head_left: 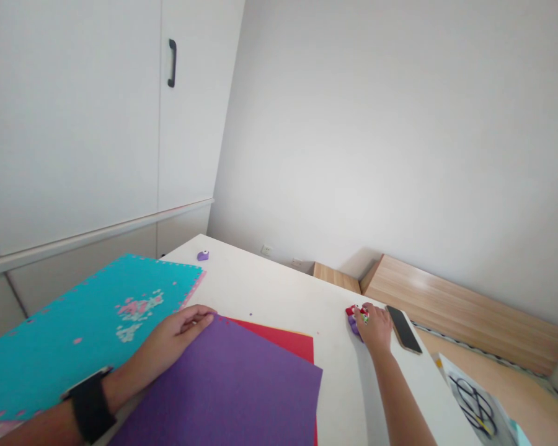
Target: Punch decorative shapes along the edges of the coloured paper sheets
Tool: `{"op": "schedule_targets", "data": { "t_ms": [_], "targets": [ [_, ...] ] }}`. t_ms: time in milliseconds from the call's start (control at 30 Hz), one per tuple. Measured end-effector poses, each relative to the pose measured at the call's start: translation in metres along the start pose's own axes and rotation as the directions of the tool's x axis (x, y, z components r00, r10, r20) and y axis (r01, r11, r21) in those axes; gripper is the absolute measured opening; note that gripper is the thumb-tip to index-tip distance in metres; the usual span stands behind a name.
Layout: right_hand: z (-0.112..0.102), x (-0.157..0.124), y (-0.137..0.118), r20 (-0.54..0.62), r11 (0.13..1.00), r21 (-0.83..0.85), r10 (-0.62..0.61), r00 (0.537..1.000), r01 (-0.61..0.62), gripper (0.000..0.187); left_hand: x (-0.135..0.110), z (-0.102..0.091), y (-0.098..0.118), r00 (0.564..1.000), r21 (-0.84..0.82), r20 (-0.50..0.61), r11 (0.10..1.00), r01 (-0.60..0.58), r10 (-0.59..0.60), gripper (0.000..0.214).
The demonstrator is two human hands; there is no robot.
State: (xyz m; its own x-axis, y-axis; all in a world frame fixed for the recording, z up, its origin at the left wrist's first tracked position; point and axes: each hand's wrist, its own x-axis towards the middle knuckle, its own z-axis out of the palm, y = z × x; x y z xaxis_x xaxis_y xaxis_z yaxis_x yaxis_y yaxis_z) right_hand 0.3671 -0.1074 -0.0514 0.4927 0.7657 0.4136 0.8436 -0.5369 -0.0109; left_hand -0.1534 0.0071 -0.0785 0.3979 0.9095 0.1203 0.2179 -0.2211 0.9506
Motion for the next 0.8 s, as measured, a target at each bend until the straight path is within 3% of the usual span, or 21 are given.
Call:
{"op": "schedule_targets", "data": {
  "t_ms": [167, 333, 600, 667, 700, 733, 800],
  "targets": [
    [-0.002, -0.004, -0.010, 0.050, 1.000, -0.029, -0.004, 0.999, 0.006, 0.044, -0.005, 0.004, 0.004, 0.998, -0.017, 0.062, 1.000, -0.019, 0.020, 0.038],
    [-0.002, -0.007, -0.025, 0.129, 1.000, -0.012, 0.018, 0.992, -0.017, 0.039, -0.009, 0.004, 0.005, 0.997, 0.059, 0.056, 0.997, -0.051, 0.048, 0.035],
    [-0.030, -0.005, -0.049, 0.223, 0.964, 0.264, -0.019, 0.975, -0.041, 0.043, -0.018, 0.002, 0.023, 0.995, 0.100, 0.010, 0.990, -0.102, 0.102, 0.028],
    [-0.042, -0.010, -0.069, 0.263, 0.842, 0.535, -0.092, 0.960, -0.066, 0.046, -0.021, 0.002, 0.028, 0.994, 0.095, -0.008, 0.989, -0.111, 0.112, 0.027],
    [-0.049, -0.013, -0.083, 0.285, 0.700, 0.706, -0.139, 0.948, -0.110, 0.045, -0.022, 0.002, 0.030, 0.993, 0.092, -0.011, 0.989, -0.116, 0.117, 0.027],
    [-0.055, -0.018, -0.098, 0.307, 0.488, 0.854, -0.189, 0.933, -0.182, 0.044, -0.023, 0.003, 0.032, 0.992, 0.091, -0.013, 0.988, -0.123, 0.124, 0.028],
    [-0.069, -0.029, -0.132, 0.335, 0.115, 0.942, -0.282, 0.899, -0.315, 0.045, -0.025, 0.002, 0.036, 0.990, 0.094, -0.014, 0.986, -0.138, 0.140, 0.029]
  ]
}}
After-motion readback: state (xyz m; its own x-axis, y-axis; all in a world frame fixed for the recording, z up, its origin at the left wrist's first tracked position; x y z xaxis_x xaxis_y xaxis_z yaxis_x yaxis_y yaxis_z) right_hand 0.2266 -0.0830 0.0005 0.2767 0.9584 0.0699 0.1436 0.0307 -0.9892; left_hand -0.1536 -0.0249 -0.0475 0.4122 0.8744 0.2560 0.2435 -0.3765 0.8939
